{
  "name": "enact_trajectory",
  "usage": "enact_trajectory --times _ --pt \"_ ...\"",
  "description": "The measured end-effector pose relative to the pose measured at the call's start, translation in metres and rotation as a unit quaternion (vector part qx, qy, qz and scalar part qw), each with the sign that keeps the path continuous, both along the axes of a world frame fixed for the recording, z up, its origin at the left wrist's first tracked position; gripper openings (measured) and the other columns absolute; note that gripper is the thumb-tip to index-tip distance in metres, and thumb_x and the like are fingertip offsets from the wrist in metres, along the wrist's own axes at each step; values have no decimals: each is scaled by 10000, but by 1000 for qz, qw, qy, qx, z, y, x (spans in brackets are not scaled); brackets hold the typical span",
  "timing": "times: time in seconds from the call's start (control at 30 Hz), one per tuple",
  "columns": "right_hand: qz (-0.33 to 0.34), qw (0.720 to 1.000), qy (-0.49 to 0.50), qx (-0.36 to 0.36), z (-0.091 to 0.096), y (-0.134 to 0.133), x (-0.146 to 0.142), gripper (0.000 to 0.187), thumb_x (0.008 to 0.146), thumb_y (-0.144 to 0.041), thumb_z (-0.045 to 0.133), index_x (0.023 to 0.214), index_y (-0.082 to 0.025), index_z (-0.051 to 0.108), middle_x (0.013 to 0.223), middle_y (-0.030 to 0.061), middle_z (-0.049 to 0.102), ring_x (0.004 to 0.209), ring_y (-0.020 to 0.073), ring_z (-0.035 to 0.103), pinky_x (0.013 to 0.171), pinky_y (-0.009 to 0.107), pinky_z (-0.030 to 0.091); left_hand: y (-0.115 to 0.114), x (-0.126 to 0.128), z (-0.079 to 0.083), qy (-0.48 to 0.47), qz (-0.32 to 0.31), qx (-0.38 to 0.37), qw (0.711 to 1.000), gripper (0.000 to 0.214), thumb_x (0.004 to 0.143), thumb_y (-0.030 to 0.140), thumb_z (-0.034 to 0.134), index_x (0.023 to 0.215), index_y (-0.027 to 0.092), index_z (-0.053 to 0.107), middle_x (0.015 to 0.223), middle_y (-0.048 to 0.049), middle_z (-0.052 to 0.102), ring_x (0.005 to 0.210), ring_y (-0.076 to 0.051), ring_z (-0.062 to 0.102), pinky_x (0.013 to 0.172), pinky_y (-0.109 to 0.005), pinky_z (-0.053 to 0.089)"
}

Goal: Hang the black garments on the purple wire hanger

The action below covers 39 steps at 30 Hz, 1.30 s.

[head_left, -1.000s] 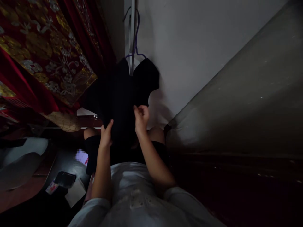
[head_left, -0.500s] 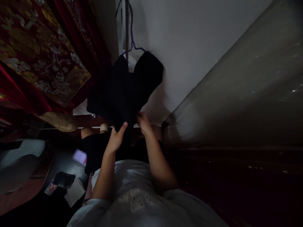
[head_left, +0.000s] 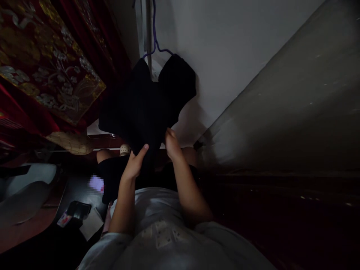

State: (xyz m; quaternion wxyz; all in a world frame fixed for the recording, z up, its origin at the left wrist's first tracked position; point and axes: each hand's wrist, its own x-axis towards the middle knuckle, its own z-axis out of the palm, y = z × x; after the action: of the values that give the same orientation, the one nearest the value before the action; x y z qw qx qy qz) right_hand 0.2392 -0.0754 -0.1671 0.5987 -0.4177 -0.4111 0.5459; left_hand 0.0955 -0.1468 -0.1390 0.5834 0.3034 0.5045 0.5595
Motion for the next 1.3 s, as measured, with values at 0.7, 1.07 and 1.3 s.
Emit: enact_trajectory --times 0.7,1.07,1.3 --pt "106 994 -10 18 64 -10 8 336 825 -458 693 701 -147 663 458 -58 410 423 46 318 430 202 220 36 29 -21 279 43 270 920 141 953 278 648 956 180 749 909 -47 689 871 -181 652 828 -232 490" --pt "-2 993 6 120 157 66 5 427 1035 -499 521 761 -175 568 554 -45 432 425 49 314 425 204 194 63 23 -8 245 -39 205 947 163 808 107 786 964 147 759 953 -55 739 914 -202 706 863 -266 544" --pt "7 980 -69 187 156 41 17 390 1053 -384 525 733 -168 578 528 -42 468 426 49 363 430 201 266 95 26 145 289 -27 423 859 283 937 26 652 1204 108 697 931 -4 652 1091 -190 680 1107 -401 468"
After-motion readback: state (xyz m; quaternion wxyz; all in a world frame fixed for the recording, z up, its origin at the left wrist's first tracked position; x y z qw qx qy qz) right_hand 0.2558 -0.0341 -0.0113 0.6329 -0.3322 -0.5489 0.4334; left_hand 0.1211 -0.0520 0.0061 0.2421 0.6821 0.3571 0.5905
